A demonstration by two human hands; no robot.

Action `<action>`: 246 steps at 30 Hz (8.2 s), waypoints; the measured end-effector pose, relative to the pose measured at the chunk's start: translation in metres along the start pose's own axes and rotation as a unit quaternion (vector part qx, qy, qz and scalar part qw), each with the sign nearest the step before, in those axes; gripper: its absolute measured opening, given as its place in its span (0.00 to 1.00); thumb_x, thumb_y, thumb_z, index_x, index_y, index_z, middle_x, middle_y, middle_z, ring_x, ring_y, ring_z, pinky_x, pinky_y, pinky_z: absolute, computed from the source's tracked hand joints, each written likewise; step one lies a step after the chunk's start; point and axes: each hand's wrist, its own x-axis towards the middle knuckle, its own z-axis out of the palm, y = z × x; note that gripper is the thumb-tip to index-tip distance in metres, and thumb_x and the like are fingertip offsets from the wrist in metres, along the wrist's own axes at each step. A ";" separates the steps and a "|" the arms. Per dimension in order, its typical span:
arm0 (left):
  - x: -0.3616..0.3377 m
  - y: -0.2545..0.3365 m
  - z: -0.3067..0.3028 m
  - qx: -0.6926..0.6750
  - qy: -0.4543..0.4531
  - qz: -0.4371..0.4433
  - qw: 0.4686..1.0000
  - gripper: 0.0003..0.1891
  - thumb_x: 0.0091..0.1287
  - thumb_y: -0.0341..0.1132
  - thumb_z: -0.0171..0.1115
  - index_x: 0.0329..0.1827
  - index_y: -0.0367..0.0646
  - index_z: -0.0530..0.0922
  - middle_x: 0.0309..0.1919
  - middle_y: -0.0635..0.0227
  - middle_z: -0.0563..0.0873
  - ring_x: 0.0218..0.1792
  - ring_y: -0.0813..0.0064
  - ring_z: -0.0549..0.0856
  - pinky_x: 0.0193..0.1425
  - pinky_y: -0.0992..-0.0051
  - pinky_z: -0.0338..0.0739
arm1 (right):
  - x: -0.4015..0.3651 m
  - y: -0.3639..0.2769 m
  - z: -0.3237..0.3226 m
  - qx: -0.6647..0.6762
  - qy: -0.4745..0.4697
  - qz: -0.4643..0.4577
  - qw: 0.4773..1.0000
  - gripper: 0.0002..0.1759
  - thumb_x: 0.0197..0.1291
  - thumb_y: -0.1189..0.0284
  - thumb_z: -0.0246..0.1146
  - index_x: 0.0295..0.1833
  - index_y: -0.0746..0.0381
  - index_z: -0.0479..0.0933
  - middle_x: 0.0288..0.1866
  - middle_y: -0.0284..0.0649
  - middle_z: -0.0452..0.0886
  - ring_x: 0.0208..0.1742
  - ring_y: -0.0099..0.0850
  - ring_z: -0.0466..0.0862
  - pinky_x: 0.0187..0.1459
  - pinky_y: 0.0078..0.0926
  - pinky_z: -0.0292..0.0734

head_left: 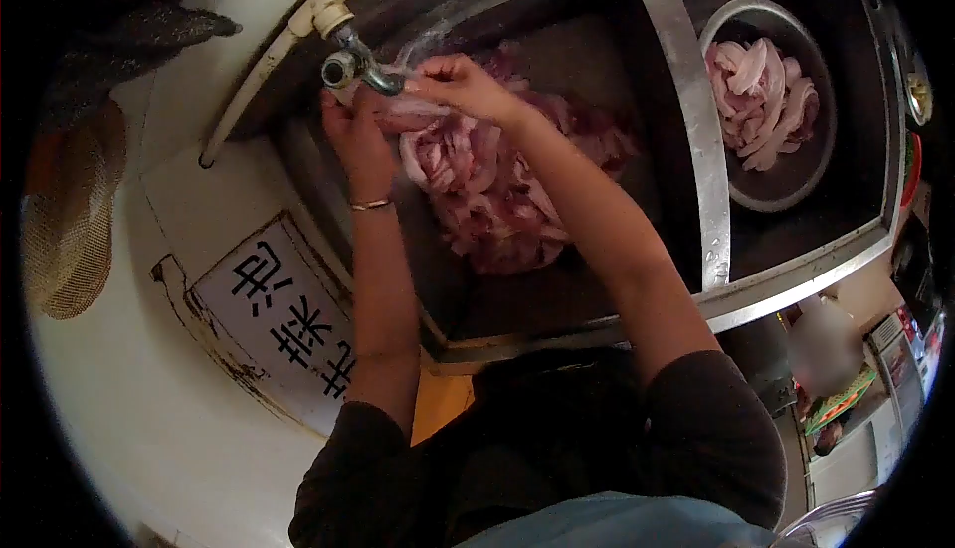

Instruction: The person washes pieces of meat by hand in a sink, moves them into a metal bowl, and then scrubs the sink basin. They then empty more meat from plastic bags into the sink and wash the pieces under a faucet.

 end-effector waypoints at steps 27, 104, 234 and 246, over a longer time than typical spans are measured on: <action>-0.010 0.006 0.006 -0.122 0.108 0.096 0.982 0.08 0.61 0.27 0.54 0.41 0.40 0.67 0.40 0.66 0.74 0.41 0.75 0.76 0.43 0.74 0.74 | 0.035 0.032 -0.008 -0.097 -0.102 0.083 0.987 0.21 0.54 0.68 0.63 0.53 0.65 0.72 0.41 0.33 0.79 0.40 0.21 0.75 0.45 0.18 0.70; 0.004 -0.020 0.000 0.212 -0.103 -0.162 0.958 0.19 0.60 0.45 0.60 0.46 0.39 0.74 0.36 0.71 0.78 0.35 0.81 0.78 0.36 0.79 0.74 | -0.015 -0.011 -0.014 -0.230 -0.109 -0.019 0.967 0.27 0.51 0.73 0.65 0.58 0.62 0.66 0.52 0.35 0.71 0.45 0.20 0.73 0.42 0.17 0.71; 0.027 -0.088 0.005 0.003 0.015 -0.055 0.998 0.12 0.64 0.40 0.55 0.36 0.38 0.77 0.29 0.66 0.79 0.30 0.78 0.76 0.38 0.77 0.71 | 0.015 -0.036 0.021 -0.438 0.149 0.008 0.887 0.08 0.58 0.76 0.55 0.38 0.69 0.75 0.28 0.33 0.76 0.29 0.16 0.70 0.29 0.15 0.66; 0.024 -0.185 -0.029 0.043 -0.124 0.078 0.988 0.13 0.63 0.39 0.57 0.43 0.38 0.76 0.33 0.67 0.81 0.35 0.85 0.75 0.37 0.79 0.72 | 0.015 -0.028 -0.006 0.046 0.142 0.030 0.988 0.13 0.61 0.63 0.54 0.42 0.62 0.73 0.38 0.37 0.76 0.41 0.33 0.78 0.45 0.35 0.74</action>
